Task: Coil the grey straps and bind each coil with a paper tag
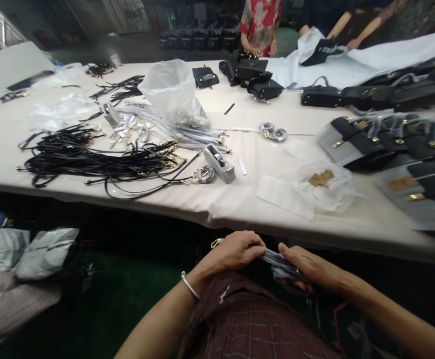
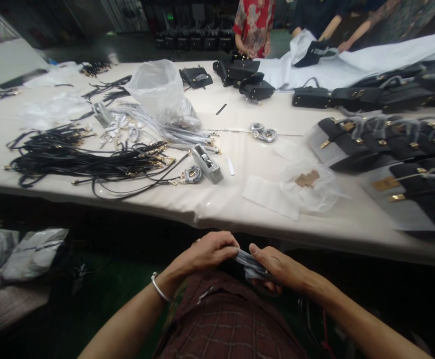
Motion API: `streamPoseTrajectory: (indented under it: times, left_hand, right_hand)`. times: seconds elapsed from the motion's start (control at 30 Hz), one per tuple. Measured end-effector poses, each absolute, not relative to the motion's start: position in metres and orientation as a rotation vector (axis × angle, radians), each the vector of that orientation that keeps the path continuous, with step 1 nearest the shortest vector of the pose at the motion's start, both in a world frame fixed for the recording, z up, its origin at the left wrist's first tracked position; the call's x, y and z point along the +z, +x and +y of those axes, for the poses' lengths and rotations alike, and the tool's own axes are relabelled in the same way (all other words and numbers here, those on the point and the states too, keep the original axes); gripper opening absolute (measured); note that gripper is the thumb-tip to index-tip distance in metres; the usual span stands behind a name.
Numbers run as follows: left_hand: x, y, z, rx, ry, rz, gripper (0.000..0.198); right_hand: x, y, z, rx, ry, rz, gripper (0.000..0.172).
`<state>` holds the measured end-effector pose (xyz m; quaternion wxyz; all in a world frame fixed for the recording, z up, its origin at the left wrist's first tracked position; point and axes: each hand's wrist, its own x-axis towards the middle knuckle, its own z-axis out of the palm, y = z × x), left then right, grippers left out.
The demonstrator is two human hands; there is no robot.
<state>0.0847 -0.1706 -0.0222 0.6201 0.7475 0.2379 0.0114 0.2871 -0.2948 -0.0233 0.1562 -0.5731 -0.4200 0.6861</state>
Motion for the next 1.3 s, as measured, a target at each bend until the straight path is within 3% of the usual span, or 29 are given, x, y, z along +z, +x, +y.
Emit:
streamPoseTrajectory:
  times: [0.1, 0.23, 0.7, 1.1, 1.3]
  left_hand:
    - [-0.03, 0.082, -0.166, -0.171, 1.328, 0.491, 0.034]
    - [-0.044, 0.074, -0.169, -0.134, 1.044, 0.513, 0.044]
    - [-0.059, 0.097, -0.215, 0.232, 0.553, 0.558, 0.05]
    - [-0.052, 0.12, -0.224, 0.421, 0.618, 0.596, 0.047]
    - [-0.052, 0.116, -0.219, 0.481, 0.602, 0.592, 0.049]
  right_hand:
    - [-0.023, 0.284, -0.293, 1.987, -1.63, -1.199, 0.086]
    - [-0.026, 0.288, -0.293, 1.962, -1.646, -1.123, 0.083]
    - [-0.033, 0.278, -0.291, 1.627, -1.199, -0.234, 0.065]
    - [-0.03, 0.277, -0.275, 1.557, -0.716, -0.102, 0.043]
    - [-0.03, 0.271, -0.27, 1.478, -0.767, -0.059, 0.047]
